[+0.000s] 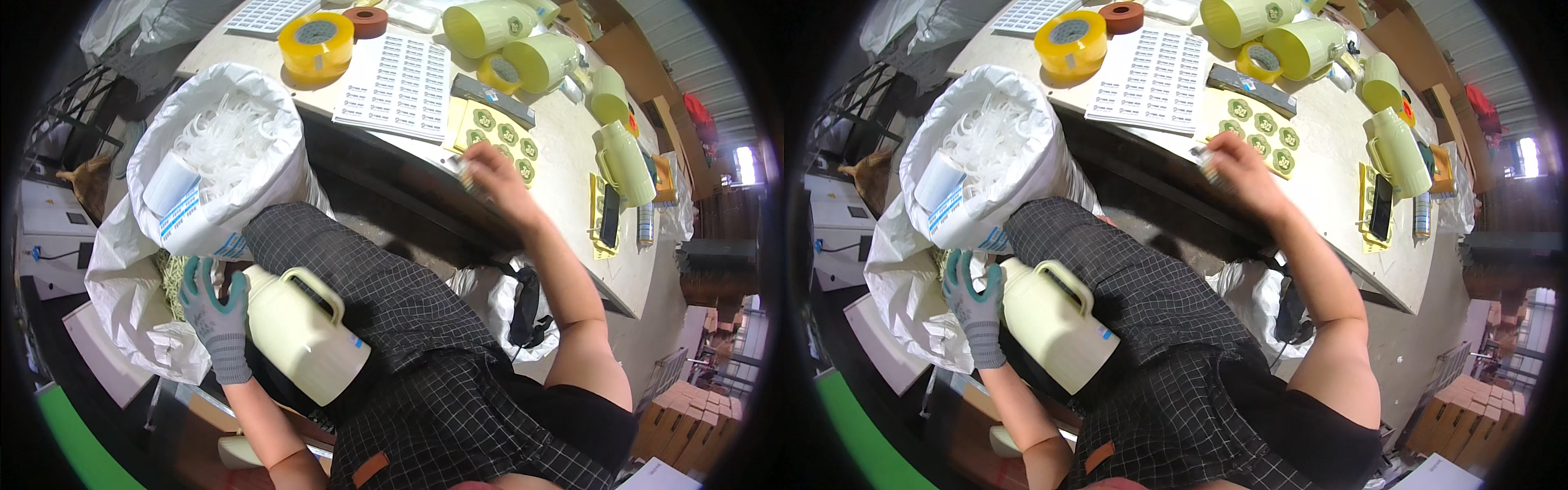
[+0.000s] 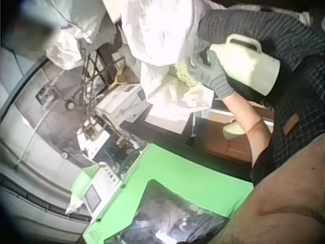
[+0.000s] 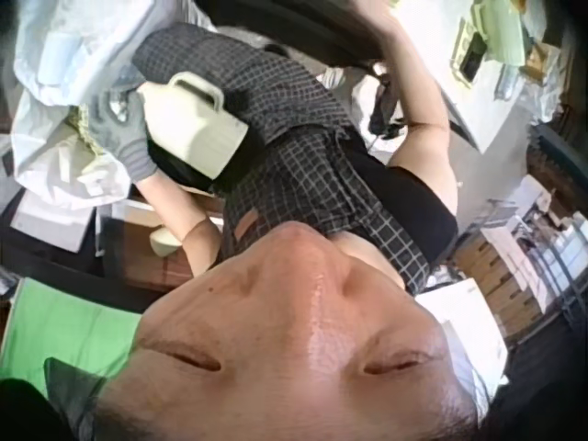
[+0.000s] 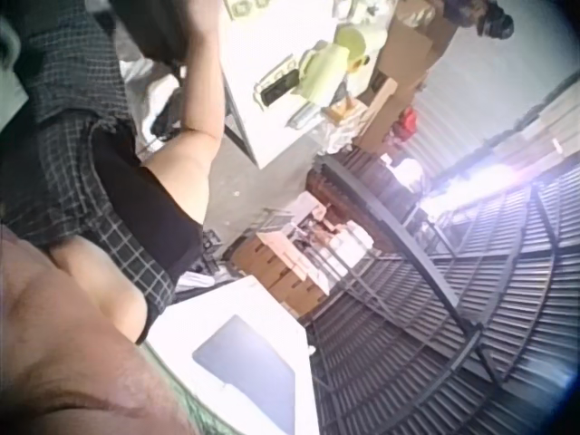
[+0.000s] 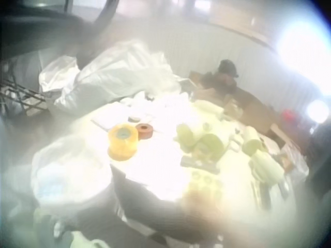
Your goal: The person applies decorative and informational stickers onto a light green plastic jug, pressing them down by hand and using a cloth to ensure they are smooth.
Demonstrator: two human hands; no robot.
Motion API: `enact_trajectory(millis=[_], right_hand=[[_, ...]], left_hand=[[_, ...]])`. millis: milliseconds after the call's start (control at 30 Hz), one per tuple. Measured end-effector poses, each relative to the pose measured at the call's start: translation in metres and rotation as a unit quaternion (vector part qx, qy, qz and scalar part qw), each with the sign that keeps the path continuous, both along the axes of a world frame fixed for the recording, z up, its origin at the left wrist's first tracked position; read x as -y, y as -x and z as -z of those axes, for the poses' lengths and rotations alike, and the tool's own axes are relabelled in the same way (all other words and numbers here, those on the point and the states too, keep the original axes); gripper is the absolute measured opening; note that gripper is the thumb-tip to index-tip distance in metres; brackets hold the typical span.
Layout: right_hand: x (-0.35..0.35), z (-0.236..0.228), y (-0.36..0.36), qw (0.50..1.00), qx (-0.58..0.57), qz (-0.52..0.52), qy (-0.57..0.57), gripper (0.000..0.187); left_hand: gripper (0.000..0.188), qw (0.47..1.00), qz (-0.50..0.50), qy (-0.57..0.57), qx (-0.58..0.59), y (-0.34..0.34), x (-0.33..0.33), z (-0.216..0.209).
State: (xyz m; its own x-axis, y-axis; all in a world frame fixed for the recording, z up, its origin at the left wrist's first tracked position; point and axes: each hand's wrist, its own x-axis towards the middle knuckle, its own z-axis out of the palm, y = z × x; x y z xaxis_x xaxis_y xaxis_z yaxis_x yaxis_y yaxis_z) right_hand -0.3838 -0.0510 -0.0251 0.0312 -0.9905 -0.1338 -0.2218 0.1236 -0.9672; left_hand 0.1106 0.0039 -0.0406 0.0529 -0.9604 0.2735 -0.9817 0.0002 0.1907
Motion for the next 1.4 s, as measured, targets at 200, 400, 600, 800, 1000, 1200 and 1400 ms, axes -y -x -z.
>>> enact_trajectory(millis=[200,400,600,800,1000,1200,1400], right_hand=[[0.045,0.032,0.093,0.871,-0.440,0.195,0.105,0.023],[0.068,0.039,0.088,0.841,-0.489,0.180,0.149,0.025],[0.068,0.044,0.096,0.838,-0.498,0.127,0.182,0.028],[0.060,0.032,0.095,0.868,-0.464,0.120,0.126,0.043],[0.023,-0.051,0.054,0.979,-0.182,0.034,0.082,0.042],[0.028,-0.064,-0.025,0.992,-0.052,-0.072,0.093,0.038],[0.028,-0.054,-0.158,0.957,-0.120,-0.258,0.057,0.038]], left_hand=[[0.038,0.930,0.330,-0.008,-0.159,0.172,0.107,-0.053],[0.049,0.918,0.391,-0.013,-0.063,0.355,0.171,0.021],[0.055,0.927,0.362,-0.093,-0.035,0.390,0.178,0.037],[0.069,0.919,0.376,-0.114,-0.029,0.393,0.177,0.033],[0.075,0.902,0.409,-0.137,0.035,0.376,0.193,0.018],[0.068,0.862,0.493,-0.116,0.009,0.284,0.100,-0.015],[0.085,0.937,0.330,-0.090,-0.064,0.162,-0.066,-0.046]])
